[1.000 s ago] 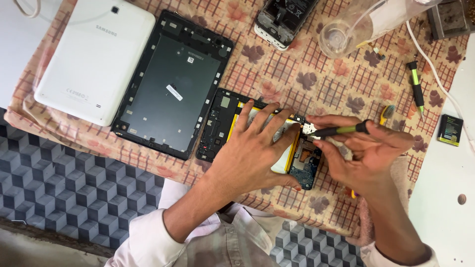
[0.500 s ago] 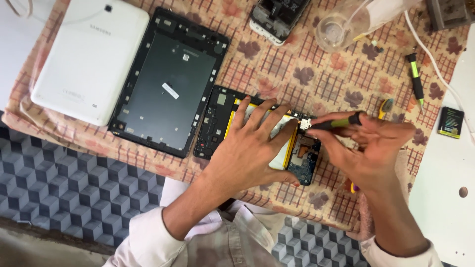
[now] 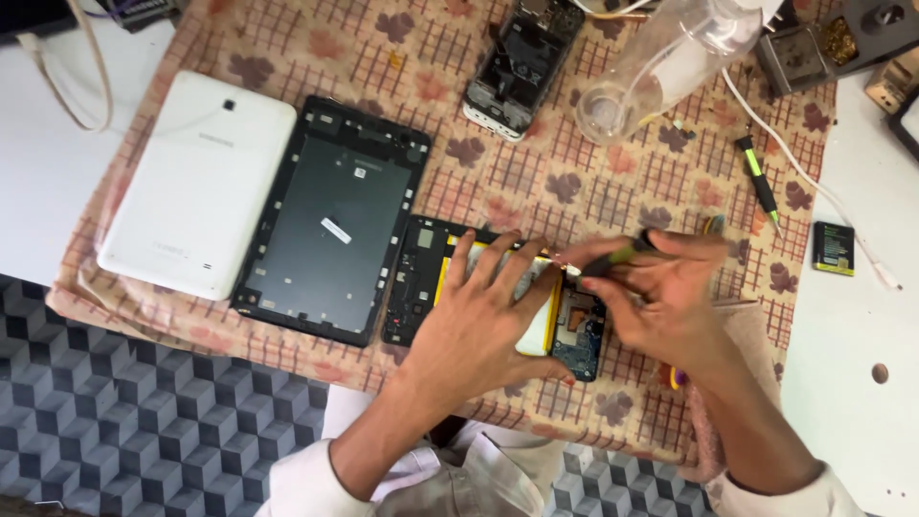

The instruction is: The person uses a screwdriver to remove screws from the internal frame of a disassembled Samsung tablet. They carefully unscrew multiple fasteners around the motherboard and battery area while the tablet remains open on the table.

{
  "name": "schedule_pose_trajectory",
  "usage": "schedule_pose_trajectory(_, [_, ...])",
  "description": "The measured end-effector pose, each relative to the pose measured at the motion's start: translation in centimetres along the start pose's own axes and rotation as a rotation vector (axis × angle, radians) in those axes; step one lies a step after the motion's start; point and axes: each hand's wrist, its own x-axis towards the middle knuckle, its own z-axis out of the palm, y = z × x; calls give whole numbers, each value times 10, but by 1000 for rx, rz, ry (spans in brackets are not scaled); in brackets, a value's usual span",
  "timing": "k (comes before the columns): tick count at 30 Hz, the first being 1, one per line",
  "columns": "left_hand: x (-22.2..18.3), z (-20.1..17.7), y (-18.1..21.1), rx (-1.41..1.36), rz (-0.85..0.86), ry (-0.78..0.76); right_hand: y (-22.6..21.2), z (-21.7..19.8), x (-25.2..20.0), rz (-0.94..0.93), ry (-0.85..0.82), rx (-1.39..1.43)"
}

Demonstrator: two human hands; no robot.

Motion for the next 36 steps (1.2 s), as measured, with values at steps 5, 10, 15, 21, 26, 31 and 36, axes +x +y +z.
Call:
schedule_pose_trajectory(5, [-1,1,-1,-17,0,16,-4,0,-2,54,-74,-395])
schedule_pose_trajectory(10, [-1,0,-3,-21,1,13,9,-9,6,-118,-57,147])
schedule_pose_trajectory(15, [0,0,-2,-31,0,12,10,-6,-14,102,23,-316])
schedule_pose_trajectory(21, [1,-3,1,-24,0,11,22,-17,-15,51,25,136])
schedule_pose_trajectory(26, [3,-1,0,-16,3,-19,33,-10,-28,124,231,-147])
schedule_pose_trajectory(31, [4,-3,0,-17,4,-33,31,-18,-21,106,22,275])
schedule_pose_trajectory(36, [4,-1,0,-20,-3,-39,26,-9,-19,143,97,-2])
